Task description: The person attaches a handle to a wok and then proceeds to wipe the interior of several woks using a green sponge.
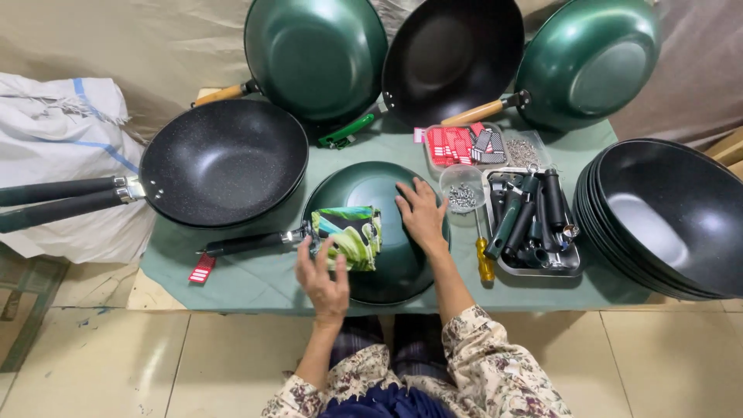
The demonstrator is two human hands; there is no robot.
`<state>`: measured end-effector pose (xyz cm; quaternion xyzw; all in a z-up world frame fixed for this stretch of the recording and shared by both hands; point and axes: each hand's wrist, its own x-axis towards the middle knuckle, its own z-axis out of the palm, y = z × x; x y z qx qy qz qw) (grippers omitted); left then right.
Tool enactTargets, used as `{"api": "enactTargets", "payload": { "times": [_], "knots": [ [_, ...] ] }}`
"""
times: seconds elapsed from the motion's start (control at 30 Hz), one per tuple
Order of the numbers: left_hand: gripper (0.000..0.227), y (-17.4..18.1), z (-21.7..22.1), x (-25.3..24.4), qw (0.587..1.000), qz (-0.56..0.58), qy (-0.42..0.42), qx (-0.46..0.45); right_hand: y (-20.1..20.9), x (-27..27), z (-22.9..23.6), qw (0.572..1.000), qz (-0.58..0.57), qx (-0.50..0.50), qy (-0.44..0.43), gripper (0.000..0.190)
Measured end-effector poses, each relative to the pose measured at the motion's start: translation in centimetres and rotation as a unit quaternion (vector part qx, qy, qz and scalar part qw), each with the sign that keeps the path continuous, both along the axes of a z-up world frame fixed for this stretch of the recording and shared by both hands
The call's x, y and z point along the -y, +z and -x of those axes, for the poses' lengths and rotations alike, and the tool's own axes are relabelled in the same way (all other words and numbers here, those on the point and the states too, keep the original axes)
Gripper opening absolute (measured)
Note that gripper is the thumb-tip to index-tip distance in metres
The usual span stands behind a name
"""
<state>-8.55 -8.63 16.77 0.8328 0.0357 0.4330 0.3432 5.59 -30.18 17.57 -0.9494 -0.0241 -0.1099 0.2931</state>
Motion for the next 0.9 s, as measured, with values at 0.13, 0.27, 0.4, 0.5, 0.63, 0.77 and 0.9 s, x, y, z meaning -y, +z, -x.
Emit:
{"api": "enactTargets", "payload": {
  "times": [0.13, 0.27, 0.4, 0.5, 0.63, 0.77, 0.9],
  "knots": [
    [0.047, 2.3, -1.0, 3.4, 0.990, -0.056, -0.048, -0.119, 3.2, -0.4, 1.9, 0.998, -0.042, -0.050, 0.019, 0.038],
    [0.050, 2.9, -4.8, 2.4, 0.976, -0.056, -0.039, -0.209, 3.6, -0.5, 2.2, 0.997, -0.009, -0.066, 0.025, 0.041],
    [0.054, 3.2, -10.1, 0.2, 0.941, -0.020, -0.067, -0.332, 3.7, -0.7, 2.3, 0.998, 0.014, -0.063, 0.021, 0.042],
    [0.058, 2.9, -14.0, -1.4, 0.916, -0.005, -0.074, -0.394, 3.5, -0.7, 2.3, 0.997, 0.023, -0.071, 0.025, 0.044],
    [0.060, 2.0, -14.8, -1.8, 0.905, 0.003, -0.069, -0.419, 3.4, -0.7, 2.3, 0.997, 0.034, -0.065, 0.020, 0.043],
    [0.060, 4.9, -9.5, -0.1, 0.922, -0.027, -0.037, -0.385, 3.3, -0.7, 2.4, 0.997, 0.035, -0.064, 0.020, 0.043],
    [0.061, 4.1, -4.3, 1.5, 0.950, -0.104, -0.006, -0.294, 2.6, -0.7, 2.1, 0.997, 0.036, -0.057, 0.022, 0.044]
  ]
}}
